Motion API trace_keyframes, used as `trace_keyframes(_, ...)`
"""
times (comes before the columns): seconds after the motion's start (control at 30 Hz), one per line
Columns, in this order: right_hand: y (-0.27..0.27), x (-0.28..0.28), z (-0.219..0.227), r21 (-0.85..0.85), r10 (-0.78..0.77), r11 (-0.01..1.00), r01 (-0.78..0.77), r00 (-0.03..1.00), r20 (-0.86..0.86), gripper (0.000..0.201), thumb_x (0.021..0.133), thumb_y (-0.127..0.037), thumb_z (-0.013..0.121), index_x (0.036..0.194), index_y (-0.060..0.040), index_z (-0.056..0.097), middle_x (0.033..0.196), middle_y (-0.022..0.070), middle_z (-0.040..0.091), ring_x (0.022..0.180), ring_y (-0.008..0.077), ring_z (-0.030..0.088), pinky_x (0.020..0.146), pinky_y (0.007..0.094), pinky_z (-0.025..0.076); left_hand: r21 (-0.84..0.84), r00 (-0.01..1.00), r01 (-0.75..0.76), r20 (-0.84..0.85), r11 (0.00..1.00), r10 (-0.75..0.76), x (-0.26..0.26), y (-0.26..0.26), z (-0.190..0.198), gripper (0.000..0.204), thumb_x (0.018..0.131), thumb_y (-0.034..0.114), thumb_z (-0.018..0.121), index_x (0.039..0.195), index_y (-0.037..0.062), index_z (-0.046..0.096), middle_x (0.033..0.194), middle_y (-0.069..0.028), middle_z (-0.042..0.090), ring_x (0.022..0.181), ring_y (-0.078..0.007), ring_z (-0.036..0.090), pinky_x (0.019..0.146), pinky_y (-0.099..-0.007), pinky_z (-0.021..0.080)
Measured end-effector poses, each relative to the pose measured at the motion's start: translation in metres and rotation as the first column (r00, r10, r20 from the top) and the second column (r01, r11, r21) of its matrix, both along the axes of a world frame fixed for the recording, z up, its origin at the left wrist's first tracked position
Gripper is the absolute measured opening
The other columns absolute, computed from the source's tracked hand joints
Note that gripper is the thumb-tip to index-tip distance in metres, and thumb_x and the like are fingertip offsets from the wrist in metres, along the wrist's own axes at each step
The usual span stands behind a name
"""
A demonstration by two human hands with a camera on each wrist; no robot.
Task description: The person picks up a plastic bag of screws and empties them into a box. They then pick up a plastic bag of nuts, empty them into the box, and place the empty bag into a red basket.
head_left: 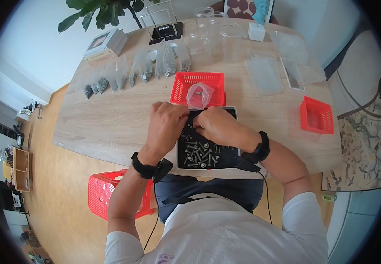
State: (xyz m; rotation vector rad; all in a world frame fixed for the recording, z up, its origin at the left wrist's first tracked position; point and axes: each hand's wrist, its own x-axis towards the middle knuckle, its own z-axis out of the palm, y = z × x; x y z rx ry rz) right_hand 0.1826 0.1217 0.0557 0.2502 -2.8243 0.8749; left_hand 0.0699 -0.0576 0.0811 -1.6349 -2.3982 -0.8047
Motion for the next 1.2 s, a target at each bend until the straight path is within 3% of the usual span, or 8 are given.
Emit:
trace_keyframes(0.13, -0.006, -0.003, -0.014, 0.149, -0.033, 0.988, 0.042, 0.998, -0.06, 0.008, 0.083, -0.005, 0.069, 0.079, 0.0002, 0.073, 0.079, 0.0223, 0.071, 0.078, 0.0427, 0.073, 0.072, 0.0525, 0.059, -0.099, 0.997, 0.042, -0.055, 0.994, -0.047, 0.005, 0.002, -0.017, 0.016, 0.081, 0.004, 0.076, 0.097, 0.008, 0.074, 0.092, -0.0061, 0.075, 0.102, -0.027, 0.067, 0.107, -0.0467, 0.041)
trace_keyframes(0.2, -0.006, -0.003, -0.018, 0.152, -0.03, 0.987, 0.04, 0.997, -0.067, 0.008, 0.083, -0.005, 0.069, 0.078, 0.0008, 0.072, 0.078, 0.0225, 0.071, 0.078, 0.0425, 0.073, 0.071, 0.0524, 0.059, -0.108, 0.981, 0.042, -0.184, 0.993, -0.061, 0.006, 0.004, -0.025, 0.014, 0.081, 0.004, 0.074, 0.094, 0.009, 0.075, 0.091, -0.0066, 0.075, 0.104, -0.0265, 0.066, 0.111, -0.0487, 0.039)
trace_keyframes(0.57, -0.002, 0.009, 0.01, 0.27, 0.026, 0.963, -0.018, 0.999, -0.026, 0.011, 0.081, -0.007, 0.07, 0.081, 0.0034, 0.066, 0.075, 0.0226, 0.069, 0.075, 0.0407, 0.072, 0.068, 0.0509, 0.058, -0.153, 0.987, 0.049, -0.146, 0.987, -0.072, 0.001, 0.006, -0.041, 0.017, 0.082, 0.005, 0.074, 0.098, 0.0108, 0.073, 0.086, -0.0062, 0.072, 0.107, -0.0258, 0.065, 0.115, -0.0515, 0.038)
trace_keyframes(0.67, -0.001, 0.008, 0.033, 0.148, -0.034, 0.988, 0.043, 0.997, -0.063, 0.014, 0.086, -0.012, 0.072, 0.084, 0.0008, 0.067, 0.082, 0.0187, 0.071, 0.077, 0.0397, 0.071, 0.071, 0.0471, 0.057, -0.176, 0.986, 0.036, -0.156, 0.984, -0.064, 0.002, 0.006, -0.043, 0.018, 0.083, 0.005, 0.074, 0.1, 0.0117, 0.072, 0.087, -0.0057, 0.072, 0.108, -0.0255, 0.065, 0.116, -0.0519, 0.038)
trace_keyframes(0.73, 0.002, 0.003, 0.041, -0.065, -0.15, 0.988, 0.138, 0.95, -0.273, 0.011, 0.09, -0.011, 0.07, 0.088, -0.0003, 0.066, 0.081, 0.0181, 0.07, 0.077, 0.0391, 0.07, 0.068, 0.0477, 0.056, -0.186, 0.983, 0.024, -0.173, 0.982, -0.057, 0.004, 0.007, -0.041, 0.019, 0.083, 0.006, 0.074, 0.101, 0.012, 0.071, 0.086, -0.0051, 0.072, 0.109, -0.0252, 0.065, 0.116, -0.0521, 0.037)
trace_keyframes(0.83, 0.01, -0.006, 0.035, -0.178, -0.279, 0.958, 0.223, 0.864, -0.42, 0.014, 0.097, -0.013, 0.069, 0.091, -0.0012, 0.065, 0.085, 0.0177, 0.069, 0.079, 0.0387, 0.069, 0.069, 0.0465, 0.054, -0.128, 0.983, 0.067, -0.162, 0.99, -0.087, 0.005, 0.007, -0.037, 0.016, 0.085, 0.007, 0.073, 0.099, 0.0124, 0.069, 0.087, -0.0043, 0.072, 0.109, -0.0252, 0.066, 0.117, -0.0524, 0.037)
trace_keyframes(0.9, 0.018, -0.008, 0.034, -0.156, -0.284, 0.958, 0.239, 0.854, -0.435, 0.014, 0.098, -0.014, 0.068, 0.092, -0.0009, 0.065, 0.086, 0.0182, 0.069, 0.08, 0.0387, 0.069, 0.069, 0.0467, 0.054, -0.2, 0.986, 0.087, -0.124, 0.976, -0.113, 0.004, 0.007, -0.036, 0.014, 0.086, 0.006, 0.073, 0.096, 0.0122, 0.067, 0.089, -0.0044, 0.072, 0.106, -0.0258, 0.068, 0.117, -0.0528, 0.037)
trace_keyframes(1.2, 0.021, -0.003, 0.039, -0.128, -0.326, 0.945, 0.3, 0.879, -0.348, 0.012, 0.095, -0.011, 0.071, 0.097, 0.0015, 0.07, 0.084, 0.0178, 0.069, 0.077, 0.0361, 0.068, 0.071, 0.0426, 0.052, -0.157, 0.995, 0.083, -0.045, 0.984, -0.091, 0.003, 0.005, -0.034, 0.014, 0.086, 0.004, 0.073, 0.094, 0.0109, 0.063, 0.085, -0.0055, 0.067, 0.102, -0.0289, 0.068, 0.115, -0.0531, 0.038)
